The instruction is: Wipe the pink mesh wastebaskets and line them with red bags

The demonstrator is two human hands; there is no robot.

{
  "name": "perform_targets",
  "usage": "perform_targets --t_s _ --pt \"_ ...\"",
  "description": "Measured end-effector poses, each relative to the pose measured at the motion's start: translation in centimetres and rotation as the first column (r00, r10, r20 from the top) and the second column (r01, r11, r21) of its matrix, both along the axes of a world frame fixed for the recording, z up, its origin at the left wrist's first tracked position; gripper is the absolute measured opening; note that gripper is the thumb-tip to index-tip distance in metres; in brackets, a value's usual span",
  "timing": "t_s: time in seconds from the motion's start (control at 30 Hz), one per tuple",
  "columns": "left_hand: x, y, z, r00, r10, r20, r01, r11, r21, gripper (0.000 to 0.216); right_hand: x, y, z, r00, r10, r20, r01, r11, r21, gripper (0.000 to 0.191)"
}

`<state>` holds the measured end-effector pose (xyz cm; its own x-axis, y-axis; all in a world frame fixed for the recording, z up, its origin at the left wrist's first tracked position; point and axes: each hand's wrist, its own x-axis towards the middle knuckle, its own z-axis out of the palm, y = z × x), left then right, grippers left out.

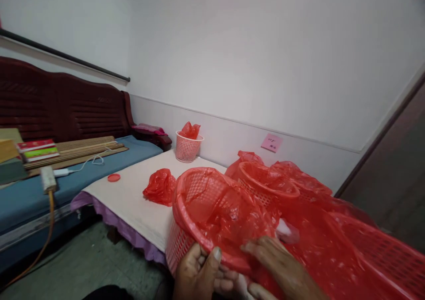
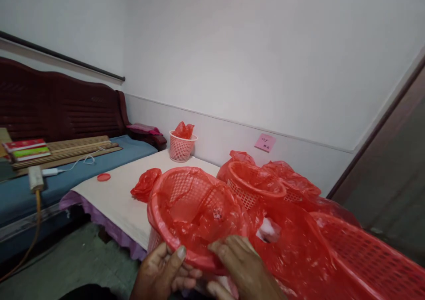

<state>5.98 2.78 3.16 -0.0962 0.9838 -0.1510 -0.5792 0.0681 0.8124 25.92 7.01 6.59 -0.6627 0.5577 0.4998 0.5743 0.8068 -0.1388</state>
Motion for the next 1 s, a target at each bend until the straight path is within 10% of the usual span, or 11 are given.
perform_targets --t_s 0.37,0.7,1.0 --pt "-3.8 2.5 -2.3 0.996 0.078 0.052 -0.079 0.997 0.013 0.046 -0.5 3.0 -2.7 1.000 0.011 -0.029 -0.012 0.999 -0.044 0.011" --pt "-12.7 10.4 1.5 0.979 0.205 0.019 -0.205 0.972 0.110 0.028 -2.1 1.9 -3.3 0.997 0.017 0.072 -0.024 0.995 0.092 0.021" --pt "-14.0 11.9 -0.2 0.987 0.155 0.043 -0.156 0.987 0.036 0.014 -3.2 1.8 -3.1 0.997 0.018 0.076 -0.024 0.997 0.075 0.021"
